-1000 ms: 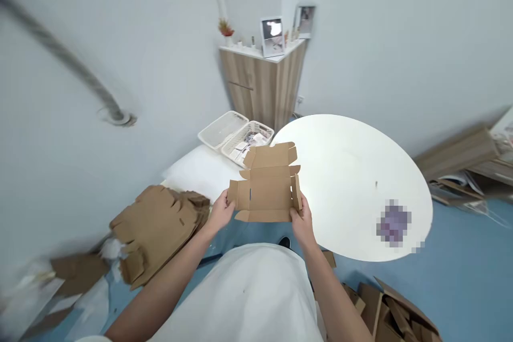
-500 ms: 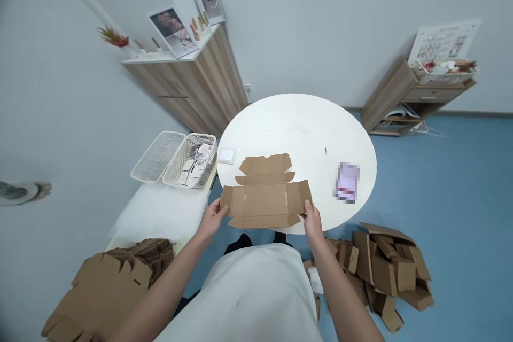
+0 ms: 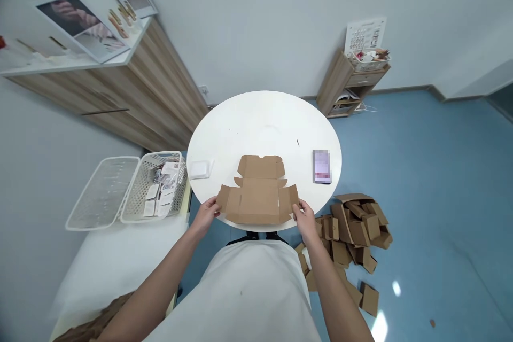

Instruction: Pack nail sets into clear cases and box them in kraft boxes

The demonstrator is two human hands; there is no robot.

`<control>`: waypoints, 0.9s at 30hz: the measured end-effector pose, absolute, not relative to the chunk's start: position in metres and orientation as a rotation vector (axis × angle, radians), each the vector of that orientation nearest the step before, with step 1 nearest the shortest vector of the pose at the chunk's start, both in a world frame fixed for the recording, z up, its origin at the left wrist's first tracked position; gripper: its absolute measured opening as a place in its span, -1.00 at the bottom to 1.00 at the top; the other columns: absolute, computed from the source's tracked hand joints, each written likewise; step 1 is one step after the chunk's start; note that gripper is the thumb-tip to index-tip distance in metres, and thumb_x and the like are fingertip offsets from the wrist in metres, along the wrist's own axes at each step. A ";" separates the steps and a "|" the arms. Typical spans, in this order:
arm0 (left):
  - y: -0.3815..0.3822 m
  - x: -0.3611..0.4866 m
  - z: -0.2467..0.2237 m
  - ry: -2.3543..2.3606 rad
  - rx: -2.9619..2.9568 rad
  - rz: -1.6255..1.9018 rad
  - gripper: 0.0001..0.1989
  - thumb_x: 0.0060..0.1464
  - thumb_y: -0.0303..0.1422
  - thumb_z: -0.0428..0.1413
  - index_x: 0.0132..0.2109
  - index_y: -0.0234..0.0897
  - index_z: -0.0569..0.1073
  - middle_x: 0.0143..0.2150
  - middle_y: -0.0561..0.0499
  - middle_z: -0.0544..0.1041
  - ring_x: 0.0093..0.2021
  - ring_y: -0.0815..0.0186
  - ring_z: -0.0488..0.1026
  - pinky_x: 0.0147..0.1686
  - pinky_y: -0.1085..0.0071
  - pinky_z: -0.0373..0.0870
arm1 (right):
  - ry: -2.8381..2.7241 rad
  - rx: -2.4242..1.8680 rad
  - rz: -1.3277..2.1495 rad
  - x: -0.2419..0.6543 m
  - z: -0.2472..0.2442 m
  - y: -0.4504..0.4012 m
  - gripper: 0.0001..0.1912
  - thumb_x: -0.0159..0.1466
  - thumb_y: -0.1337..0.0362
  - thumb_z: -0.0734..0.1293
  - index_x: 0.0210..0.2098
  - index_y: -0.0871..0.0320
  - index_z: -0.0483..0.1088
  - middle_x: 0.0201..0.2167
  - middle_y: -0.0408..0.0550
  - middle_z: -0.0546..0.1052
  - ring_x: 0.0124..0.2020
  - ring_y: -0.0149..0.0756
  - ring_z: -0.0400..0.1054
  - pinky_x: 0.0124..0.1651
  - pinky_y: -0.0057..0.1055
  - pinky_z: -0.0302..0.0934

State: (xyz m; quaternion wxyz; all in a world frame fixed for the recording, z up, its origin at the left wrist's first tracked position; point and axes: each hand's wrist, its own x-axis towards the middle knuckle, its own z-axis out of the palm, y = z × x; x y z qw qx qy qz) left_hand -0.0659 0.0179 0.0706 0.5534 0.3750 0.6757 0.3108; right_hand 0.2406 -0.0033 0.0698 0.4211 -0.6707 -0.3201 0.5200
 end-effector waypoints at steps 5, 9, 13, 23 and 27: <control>0.026 -0.071 0.057 1.565 0.908 0.731 -0.60 -0.17 -0.29 0.03 -0.10 -0.25 0.40 -0.18 -0.05 0.50 -0.25 0.30 0.43 -0.35 0.41 0.33 | -0.691 -1.757 1.238 0.233 0.056 -0.011 -0.63 -0.01 0.12 0.25 -0.22 0.12 0.37 -0.38 -0.12 0.46 -0.50 -0.37 0.29 -0.44 -0.43 0.13; 0.028 -0.073 0.046 1.533 0.924 0.720 -0.60 -0.13 -0.25 0.06 -0.09 -0.28 0.39 -0.15 -0.10 0.49 -0.20 0.26 0.44 -0.29 0.36 0.35 | -0.655 -1.785 1.202 0.222 0.044 -0.018 -0.59 0.00 0.14 0.26 -0.16 0.13 0.36 -0.32 -0.08 0.48 -0.41 -0.31 0.35 -0.32 -0.35 0.22; 0.032 -0.075 0.035 1.566 0.963 0.693 -0.63 -0.04 -0.30 0.02 -0.05 -0.33 0.34 -0.09 -0.17 0.45 -0.16 0.26 0.43 -0.22 0.33 0.35 | -0.685 -1.777 1.179 0.214 0.038 -0.022 -0.56 0.01 0.14 0.26 -0.11 0.12 0.33 -0.17 -0.02 0.45 -0.22 -0.22 0.36 -0.15 -0.25 0.23; 0.012 -0.054 0.046 1.600 1.983 0.574 -0.54 -0.03 -0.23 0.05 0.04 -0.23 0.24 0.09 -0.16 0.23 0.13 0.09 0.12 0.05 0.11 0.10 | -1.000 -2.118 0.858 0.226 0.036 -0.004 -0.37 0.06 0.10 0.21 0.11 0.07 0.08 0.14 0.02 0.14 0.13 -0.11 0.05 0.05 -0.16 0.07; 0.013 -0.029 0.055 1.370 2.222 0.287 -0.58 -0.10 -0.23 0.11 -0.04 -0.17 0.29 0.00 -0.08 0.33 0.09 0.11 0.15 0.10 0.03 -0.08 | -1.098 -2.101 0.931 0.228 0.044 0.032 -0.38 0.08 0.11 0.19 0.13 0.09 0.06 0.13 0.02 0.16 0.15 -0.15 0.02 0.09 -0.21 0.05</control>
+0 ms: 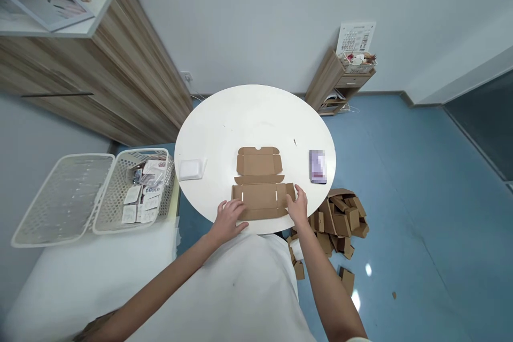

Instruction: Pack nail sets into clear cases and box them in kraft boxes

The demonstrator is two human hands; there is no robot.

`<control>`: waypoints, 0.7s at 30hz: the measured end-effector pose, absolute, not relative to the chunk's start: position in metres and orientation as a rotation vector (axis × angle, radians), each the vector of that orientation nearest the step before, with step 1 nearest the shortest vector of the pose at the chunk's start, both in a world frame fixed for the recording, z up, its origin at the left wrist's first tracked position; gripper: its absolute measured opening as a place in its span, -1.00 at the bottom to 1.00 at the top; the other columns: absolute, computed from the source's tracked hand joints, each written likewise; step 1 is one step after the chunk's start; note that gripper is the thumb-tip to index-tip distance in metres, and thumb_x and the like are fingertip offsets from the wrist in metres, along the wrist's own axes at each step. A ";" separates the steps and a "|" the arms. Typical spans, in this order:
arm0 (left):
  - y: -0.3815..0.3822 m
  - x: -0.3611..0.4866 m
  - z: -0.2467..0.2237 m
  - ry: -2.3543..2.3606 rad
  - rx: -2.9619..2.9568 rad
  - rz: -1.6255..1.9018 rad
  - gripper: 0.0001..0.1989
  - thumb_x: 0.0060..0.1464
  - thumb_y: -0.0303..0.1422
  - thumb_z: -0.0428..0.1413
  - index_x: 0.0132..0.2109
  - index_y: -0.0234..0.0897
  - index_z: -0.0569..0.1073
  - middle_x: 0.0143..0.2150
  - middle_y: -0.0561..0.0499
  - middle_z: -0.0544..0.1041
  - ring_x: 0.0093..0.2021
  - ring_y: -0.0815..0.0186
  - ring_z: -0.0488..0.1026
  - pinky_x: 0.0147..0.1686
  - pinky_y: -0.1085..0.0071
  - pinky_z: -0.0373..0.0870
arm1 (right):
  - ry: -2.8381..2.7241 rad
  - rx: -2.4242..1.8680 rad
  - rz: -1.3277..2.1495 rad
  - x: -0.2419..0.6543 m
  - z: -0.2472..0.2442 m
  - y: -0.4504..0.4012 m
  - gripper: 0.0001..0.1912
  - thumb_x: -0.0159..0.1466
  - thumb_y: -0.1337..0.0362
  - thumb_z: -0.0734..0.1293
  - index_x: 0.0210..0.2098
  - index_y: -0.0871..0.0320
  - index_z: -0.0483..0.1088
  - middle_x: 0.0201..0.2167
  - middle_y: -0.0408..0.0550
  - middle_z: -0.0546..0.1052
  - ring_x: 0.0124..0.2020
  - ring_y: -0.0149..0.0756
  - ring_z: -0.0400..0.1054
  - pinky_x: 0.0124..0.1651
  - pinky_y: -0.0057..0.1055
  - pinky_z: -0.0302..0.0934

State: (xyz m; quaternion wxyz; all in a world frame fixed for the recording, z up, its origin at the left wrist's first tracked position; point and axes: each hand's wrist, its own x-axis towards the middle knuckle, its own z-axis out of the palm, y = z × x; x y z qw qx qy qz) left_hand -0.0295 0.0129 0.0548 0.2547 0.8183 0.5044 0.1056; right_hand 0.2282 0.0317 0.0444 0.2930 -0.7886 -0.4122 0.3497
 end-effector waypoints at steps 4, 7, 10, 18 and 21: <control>0.022 -0.008 0.052 1.286 2.310 0.002 -0.52 -0.18 -0.19 0.17 -0.06 -0.20 0.31 -0.06 -0.09 0.36 0.06 0.09 0.17 0.11 -0.05 -0.22 | -1.152 -2.040 1.030 0.230 0.050 0.076 -0.39 0.08 0.12 0.20 0.12 0.10 0.07 0.12 0.01 0.20 0.14 -0.20 0.06 0.11 -0.25 0.03; 0.027 0.001 0.046 1.284 2.336 -0.123 -0.46 -0.22 -0.20 0.19 -0.04 -0.23 0.29 -0.06 -0.12 0.34 0.04 0.08 0.17 0.11 -0.06 -0.26 | -1.146 -2.021 1.159 0.233 0.043 0.106 -0.39 0.08 0.12 0.22 0.11 0.10 0.08 0.10 0.03 0.24 0.12 -0.21 0.10 0.09 -0.25 0.06; 0.030 0.004 0.042 1.321 2.342 -0.178 -0.43 -0.20 -0.25 0.18 0.01 -0.23 0.25 -0.01 -0.14 0.30 0.06 0.08 0.15 0.11 -0.05 -0.26 | -1.127 -1.996 1.277 0.236 0.029 0.129 -0.41 0.10 0.10 0.21 0.10 0.10 0.10 0.08 0.05 0.27 0.09 -0.22 0.15 0.06 -0.27 0.09; 0.042 0.008 0.044 1.379 2.276 -0.275 -0.40 -0.11 -0.45 0.00 0.14 -0.21 0.13 0.05 -0.16 0.28 0.08 0.10 0.15 0.12 0.00 -0.26 | -1.185 -1.957 1.395 0.239 0.001 0.159 -0.58 0.11 0.16 0.20 -0.05 0.15 0.28 -0.29 -0.05 0.49 -0.28 -0.29 0.36 -0.21 -0.35 0.19; 0.044 0.010 0.047 1.425 2.285 -0.262 -0.36 -0.14 -0.46 -0.01 0.17 -0.23 0.10 0.11 -0.16 0.23 0.13 0.09 0.09 0.12 0.02 -0.25 | -1.268 -1.984 1.354 0.237 0.001 0.160 -0.68 0.11 0.16 0.16 -0.19 0.13 0.35 -0.41 -0.12 0.47 -0.39 -0.32 0.31 -0.29 -0.38 0.15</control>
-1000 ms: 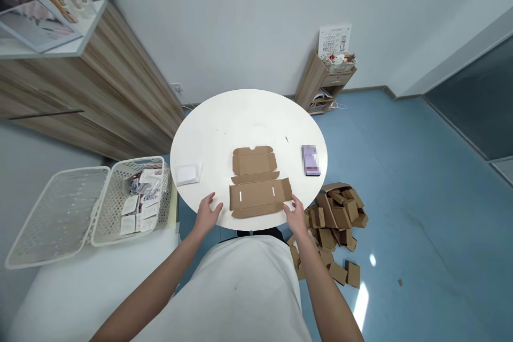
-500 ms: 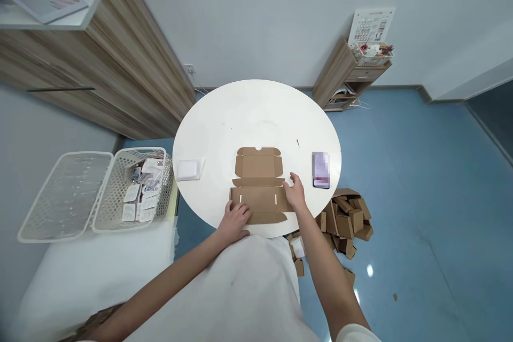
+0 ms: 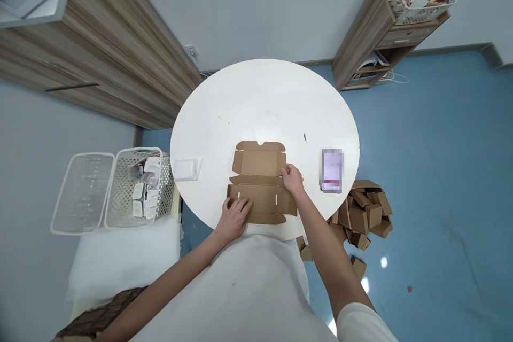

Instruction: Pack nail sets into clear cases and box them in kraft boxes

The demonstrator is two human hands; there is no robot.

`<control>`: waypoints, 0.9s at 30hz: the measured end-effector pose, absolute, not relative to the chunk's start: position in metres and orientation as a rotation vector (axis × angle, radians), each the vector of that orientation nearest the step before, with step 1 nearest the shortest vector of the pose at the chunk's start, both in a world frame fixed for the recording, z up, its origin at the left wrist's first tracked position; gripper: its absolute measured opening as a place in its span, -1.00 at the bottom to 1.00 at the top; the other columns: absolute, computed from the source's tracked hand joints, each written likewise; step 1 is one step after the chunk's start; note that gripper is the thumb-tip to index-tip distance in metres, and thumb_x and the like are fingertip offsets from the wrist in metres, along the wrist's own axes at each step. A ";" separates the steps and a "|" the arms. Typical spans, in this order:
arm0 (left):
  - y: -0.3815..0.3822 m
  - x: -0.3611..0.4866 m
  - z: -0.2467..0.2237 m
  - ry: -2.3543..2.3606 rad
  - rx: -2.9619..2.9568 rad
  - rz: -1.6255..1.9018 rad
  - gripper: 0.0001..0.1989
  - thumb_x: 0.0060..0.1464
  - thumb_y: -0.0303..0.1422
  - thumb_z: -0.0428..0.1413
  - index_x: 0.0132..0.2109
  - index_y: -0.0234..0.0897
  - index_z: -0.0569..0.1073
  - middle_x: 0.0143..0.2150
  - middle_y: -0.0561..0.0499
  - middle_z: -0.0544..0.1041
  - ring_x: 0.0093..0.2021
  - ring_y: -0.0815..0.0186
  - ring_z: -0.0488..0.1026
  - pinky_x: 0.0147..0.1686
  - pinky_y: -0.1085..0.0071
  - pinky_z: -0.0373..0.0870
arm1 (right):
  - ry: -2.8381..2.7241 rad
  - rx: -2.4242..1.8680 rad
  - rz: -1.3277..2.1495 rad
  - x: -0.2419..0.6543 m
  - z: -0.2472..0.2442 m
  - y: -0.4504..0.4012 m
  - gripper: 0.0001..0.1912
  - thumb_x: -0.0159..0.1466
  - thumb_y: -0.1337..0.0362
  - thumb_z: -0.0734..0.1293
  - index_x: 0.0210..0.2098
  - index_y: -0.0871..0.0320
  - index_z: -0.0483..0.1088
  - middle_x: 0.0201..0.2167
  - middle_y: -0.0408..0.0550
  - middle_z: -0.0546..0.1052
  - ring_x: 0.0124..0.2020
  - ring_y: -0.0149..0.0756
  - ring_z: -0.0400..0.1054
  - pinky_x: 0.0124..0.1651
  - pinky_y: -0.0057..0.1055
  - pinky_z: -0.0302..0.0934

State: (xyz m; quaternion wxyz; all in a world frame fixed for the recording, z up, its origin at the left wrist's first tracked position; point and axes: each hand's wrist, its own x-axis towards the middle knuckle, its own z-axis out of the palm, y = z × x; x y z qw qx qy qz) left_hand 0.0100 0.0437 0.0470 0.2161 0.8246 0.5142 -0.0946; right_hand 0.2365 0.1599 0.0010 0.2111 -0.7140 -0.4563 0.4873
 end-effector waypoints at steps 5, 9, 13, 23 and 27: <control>0.046 0.007 0.052 1.555 2.322 -0.247 -0.28 -0.13 -0.35 0.04 0.21 -0.25 0.03 0.25 -0.19 0.02 0.23 0.02 -0.11 0.12 0.02 -0.22 | -1.319 -1.946 1.313 0.234 0.011 0.153 -0.70 0.11 0.16 0.12 -0.28 0.15 0.36 -0.52 -0.15 0.42 -0.49 -0.36 0.22 -0.40 -0.44 0.08; 0.054 0.003 0.056 1.639 2.348 -0.257 -0.21 -0.11 -0.22 0.05 0.25 -0.30 -0.07 0.28 -0.22 -0.12 0.26 0.00 -0.25 0.11 -0.01 -0.24 | -1.391 -1.932 1.302 0.232 0.020 0.140 -0.73 0.10 0.16 0.12 -0.36 0.15 0.37 -0.62 -0.19 0.34 -0.56 -0.39 0.15 -0.46 -0.46 0.03; 0.061 0.000 0.055 1.601 2.412 -0.303 -0.08 -0.17 -0.16 0.09 0.26 -0.33 -0.17 0.30 -0.17 -0.17 0.27 0.01 -0.39 0.13 -0.03 -0.30 | -1.478 -1.988 1.257 0.228 0.025 0.122 -0.73 0.12 0.16 0.10 -0.39 0.13 0.36 -0.64 -0.22 0.29 -0.58 -0.40 0.12 -0.48 -0.47 0.02; 0.060 -0.009 0.046 1.457 2.509 -0.294 -0.05 -0.26 -0.24 0.14 0.25 -0.35 -0.12 0.25 -0.20 0.01 0.26 0.00 -0.29 0.14 -0.04 -0.35 | -2.015 -2.108 0.584 0.201 0.042 0.055 -0.20 0.09 0.04 0.19 0.21 0.20 -0.20 0.21 0.19 -0.02 0.21 0.01 -0.18 0.07 -0.06 -0.17; 0.056 -0.012 0.046 1.386 2.536 -0.246 -0.07 -0.27 -0.26 0.15 0.24 -0.31 -0.08 0.24 -0.21 0.04 0.26 0.00 -0.24 0.14 -0.02 -0.35 | -2.493 -1.878 0.727 0.185 0.043 0.034 0.01 -0.04 -0.07 0.28 0.23 0.13 -0.31 0.27 0.07 -0.18 0.26 -0.04 -0.40 0.16 -0.07 -0.40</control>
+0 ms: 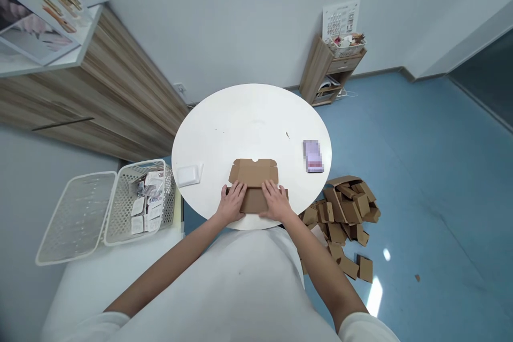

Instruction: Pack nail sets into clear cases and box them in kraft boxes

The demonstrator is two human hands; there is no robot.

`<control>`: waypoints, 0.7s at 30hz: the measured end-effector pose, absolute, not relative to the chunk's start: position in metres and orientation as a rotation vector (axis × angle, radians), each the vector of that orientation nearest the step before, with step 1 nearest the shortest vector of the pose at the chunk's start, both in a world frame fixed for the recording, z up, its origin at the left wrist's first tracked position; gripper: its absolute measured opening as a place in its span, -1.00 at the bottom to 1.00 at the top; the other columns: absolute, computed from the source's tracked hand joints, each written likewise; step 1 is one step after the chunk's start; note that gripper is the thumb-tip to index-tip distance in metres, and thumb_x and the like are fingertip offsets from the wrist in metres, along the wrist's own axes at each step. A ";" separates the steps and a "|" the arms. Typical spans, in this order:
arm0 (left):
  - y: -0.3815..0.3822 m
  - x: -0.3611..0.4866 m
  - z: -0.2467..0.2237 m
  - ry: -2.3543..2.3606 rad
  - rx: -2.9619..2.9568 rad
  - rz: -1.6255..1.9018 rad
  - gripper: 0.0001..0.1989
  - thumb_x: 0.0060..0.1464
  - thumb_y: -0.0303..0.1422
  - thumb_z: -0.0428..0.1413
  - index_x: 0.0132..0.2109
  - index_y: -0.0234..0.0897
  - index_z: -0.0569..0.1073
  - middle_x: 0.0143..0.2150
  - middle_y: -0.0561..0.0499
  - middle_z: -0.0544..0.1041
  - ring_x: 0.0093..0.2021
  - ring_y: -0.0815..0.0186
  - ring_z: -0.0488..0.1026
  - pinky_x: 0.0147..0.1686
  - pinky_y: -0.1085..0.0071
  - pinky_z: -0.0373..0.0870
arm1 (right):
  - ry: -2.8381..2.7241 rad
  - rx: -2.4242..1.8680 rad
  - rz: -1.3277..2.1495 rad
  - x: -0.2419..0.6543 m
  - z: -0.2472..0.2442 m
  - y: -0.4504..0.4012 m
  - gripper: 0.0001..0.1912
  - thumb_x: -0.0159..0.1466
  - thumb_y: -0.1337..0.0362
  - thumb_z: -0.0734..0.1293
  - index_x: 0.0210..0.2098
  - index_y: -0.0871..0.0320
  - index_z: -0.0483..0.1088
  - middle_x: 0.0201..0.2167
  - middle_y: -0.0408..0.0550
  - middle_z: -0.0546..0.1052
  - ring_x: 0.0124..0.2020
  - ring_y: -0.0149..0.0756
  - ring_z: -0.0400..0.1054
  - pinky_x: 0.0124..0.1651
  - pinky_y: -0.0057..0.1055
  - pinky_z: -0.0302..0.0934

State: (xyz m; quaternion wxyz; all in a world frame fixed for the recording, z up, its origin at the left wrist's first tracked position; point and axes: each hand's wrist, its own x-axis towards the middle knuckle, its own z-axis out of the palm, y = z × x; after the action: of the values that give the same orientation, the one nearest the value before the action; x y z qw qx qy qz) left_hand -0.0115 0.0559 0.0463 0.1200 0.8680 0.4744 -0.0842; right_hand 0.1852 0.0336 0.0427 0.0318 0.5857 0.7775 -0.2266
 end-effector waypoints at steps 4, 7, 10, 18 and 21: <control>0.045 -0.026 0.044 1.485 2.481 -0.227 0.03 -0.34 -0.21 0.21 0.25 -0.30 -0.13 0.26 -0.23 -0.06 0.26 -0.04 -0.33 0.13 -0.05 -0.28 | 2.300 1.772 -0.693 0.176 0.037 0.025 0.10 -0.10 -0.06 0.33 0.24 0.12 -0.36 0.27 0.05 -0.22 0.27 -0.06 -0.43 0.17 -0.06 -0.44; 0.034 -0.050 0.039 1.675 2.379 -0.251 0.04 -0.32 -0.18 0.21 0.25 -0.29 -0.16 0.28 -0.25 -0.13 0.26 -0.05 -0.36 0.11 -0.07 -0.23 | 2.295 1.791 -0.685 0.175 0.034 0.022 0.09 -0.08 -0.05 0.32 0.24 0.12 -0.37 0.28 0.06 -0.24 0.27 -0.08 -0.43 0.17 -0.05 -0.42; 0.023 -0.073 0.034 1.774 2.313 -0.263 -0.07 -0.22 -0.18 0.15 0.25 -0.25 -0.13 0.28 -0.23 -0.10 0.27 -0.03 -0.29 0.10 -0.05 -0.18 | 2.318 1.782 -0.683 0.176 0.032 0.020 0.08 -0.07 -0.03 0.33 0.24 0.12 -0.37 0.28 0.06 -0.25 0.27 -0.09 -0.43 0.16 -0.04 -0.40; 0.015 -0.082 0.032 1.850 2.214 -0.104 -0.26 -0.08 -0.23 0.06 0.22 -0.24 -0.06 0.23 -0.21 0.05 0.22 0.07 -0.05 0.07 0.04 -0.06 | 2.324 1.771 -0.661 0.174 0.028 0.017 0.09 -0.08 -0.03 0.34 0.24 0.11 -0.38 0.27 0.08 -0.24 0.27 -0.09 -0.43 0.15 -0.01 -0.38; 0.019 -0.079 0.035 1.797 2.290 -0.067 -0.27 -0.10 -0.32 0.07 0.22 -0.21 -0.05 0.23 -0.20 0.06 0.21 0.09 -0.03 0.07 0.06 -0.05 | 2.315 1.767 -0.668 0.171 0.028 0.015 0.09 -0.08 -0.02 0.34 0.23 0.09 -0.38 0.28 0.06 -0.24 0.27 -0.09 -0.44 0.15 0.00 -0.37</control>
State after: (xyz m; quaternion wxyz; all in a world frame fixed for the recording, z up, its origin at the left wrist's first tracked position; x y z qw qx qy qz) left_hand -0.0785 0.0185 0.0355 0.1146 0.7814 0.6130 -0.0228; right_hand 0.1714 0.0150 0.0283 0.0767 0.5896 0.7725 -0.2229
